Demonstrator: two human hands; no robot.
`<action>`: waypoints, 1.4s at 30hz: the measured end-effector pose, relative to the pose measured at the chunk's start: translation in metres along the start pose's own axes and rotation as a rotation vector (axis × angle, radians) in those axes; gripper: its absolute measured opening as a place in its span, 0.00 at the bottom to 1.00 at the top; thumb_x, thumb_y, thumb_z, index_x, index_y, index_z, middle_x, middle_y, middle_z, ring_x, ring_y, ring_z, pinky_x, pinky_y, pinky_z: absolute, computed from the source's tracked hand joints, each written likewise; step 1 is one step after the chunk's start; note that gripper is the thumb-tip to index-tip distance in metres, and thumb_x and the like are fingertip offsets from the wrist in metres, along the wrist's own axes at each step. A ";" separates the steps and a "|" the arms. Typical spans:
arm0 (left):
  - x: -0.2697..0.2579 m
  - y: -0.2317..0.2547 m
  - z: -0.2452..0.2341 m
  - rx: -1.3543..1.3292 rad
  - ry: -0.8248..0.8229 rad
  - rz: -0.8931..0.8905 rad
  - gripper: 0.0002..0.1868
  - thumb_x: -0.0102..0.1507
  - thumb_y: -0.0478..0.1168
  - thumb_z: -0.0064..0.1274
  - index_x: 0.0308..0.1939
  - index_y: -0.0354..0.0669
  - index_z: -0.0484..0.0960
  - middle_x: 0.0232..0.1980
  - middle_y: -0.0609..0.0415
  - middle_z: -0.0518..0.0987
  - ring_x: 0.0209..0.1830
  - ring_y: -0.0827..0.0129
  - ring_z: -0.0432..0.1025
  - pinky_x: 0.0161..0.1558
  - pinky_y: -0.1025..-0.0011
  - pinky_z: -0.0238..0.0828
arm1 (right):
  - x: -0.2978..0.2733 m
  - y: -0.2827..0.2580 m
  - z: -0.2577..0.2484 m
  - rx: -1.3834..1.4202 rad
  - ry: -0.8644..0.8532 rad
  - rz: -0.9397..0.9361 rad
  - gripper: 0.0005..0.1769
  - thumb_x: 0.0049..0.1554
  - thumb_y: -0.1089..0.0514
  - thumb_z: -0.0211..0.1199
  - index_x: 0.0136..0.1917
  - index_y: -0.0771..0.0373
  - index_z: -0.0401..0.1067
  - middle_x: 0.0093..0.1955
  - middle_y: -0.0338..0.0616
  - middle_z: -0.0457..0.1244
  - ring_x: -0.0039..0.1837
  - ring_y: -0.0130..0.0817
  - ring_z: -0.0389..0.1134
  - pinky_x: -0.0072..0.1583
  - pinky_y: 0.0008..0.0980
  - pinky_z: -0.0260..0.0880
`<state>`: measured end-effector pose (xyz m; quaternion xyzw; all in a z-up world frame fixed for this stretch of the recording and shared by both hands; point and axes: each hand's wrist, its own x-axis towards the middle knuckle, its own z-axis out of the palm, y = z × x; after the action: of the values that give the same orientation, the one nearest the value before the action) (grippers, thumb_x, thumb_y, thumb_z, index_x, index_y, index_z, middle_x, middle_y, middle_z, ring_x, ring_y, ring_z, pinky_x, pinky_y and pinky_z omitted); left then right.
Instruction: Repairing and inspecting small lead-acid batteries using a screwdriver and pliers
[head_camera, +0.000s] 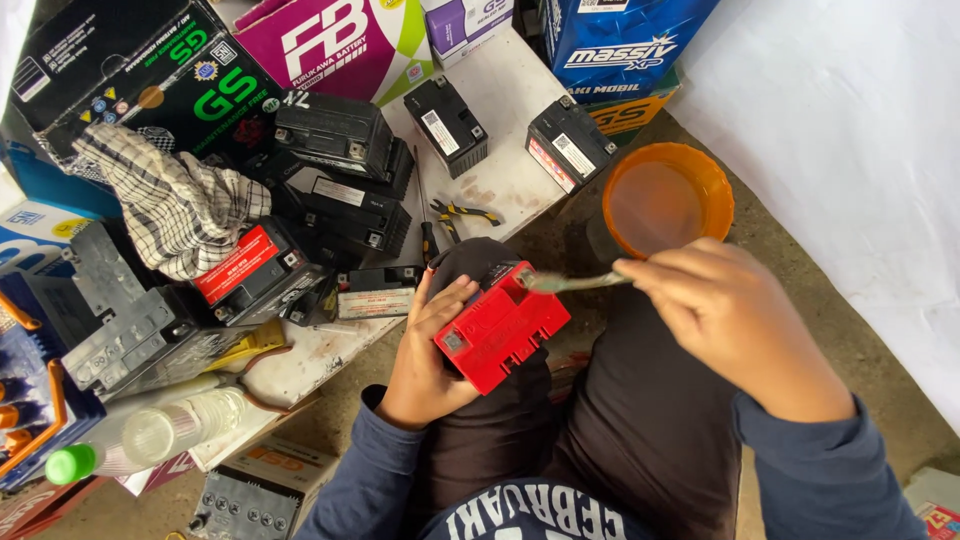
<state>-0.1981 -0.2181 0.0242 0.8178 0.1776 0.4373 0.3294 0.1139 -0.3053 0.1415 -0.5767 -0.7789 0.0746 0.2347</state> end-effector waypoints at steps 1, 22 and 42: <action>-0.001 0.000 -0.001 -0.001 0.002 0.000 0.40 0.60 0.50 0.68 0.66 0.42 0.59 0.69 0.37 0.72 0.73 0.39 0.68 0.81 0.31 0.42 | -0.004 0.008 0.000 -0.001 -0.002 -0.001 0.15 0.62 0.65 0.60 0.62 0.58 0.77 0.50 0.41 0.70 0.46 0.42 0.68 0.51 0.42 0.66; -0.007 -0.009 -0.002 -0.089 0.035 -0.078 0.41 0.60 0.52 0.64 0.69 0.51 0.56 0.70 0.32 0.69 0.76 0.34 0.62 0.81 0.32 0.39 | 0.011 0.043 0.024 0.177 -0.033 0.176 0.14 0.64 0.61 0.60 0.62 0.55 0.78 0.48 0.31 0.71 0.55 0.33 0.68 0.61 0.38 0.60; -0.001 -0.010 -0.003 -0.091 0.035 -0.061 0.39 0.62 0.50 0.63 0.68 0.46 0.56 0.72 0.31 0.66 0.79 0.35 0.57 0.81 0.31 0.42 | 0.047 0.040 0.004 0.031 -0.221 -0.009 0.18 0.63 0.59 0.58 0.62 0.43 0.79 0.48 0.27 0.70 0.51 0.31 0.65 0.56 0.37 0.51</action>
<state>-0.2016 -0.2102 0.0175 0.7885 0.1878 0.4488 0.3763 0.1364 -0.2478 0.1358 -0.5578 -0.8015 0.1486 0.1564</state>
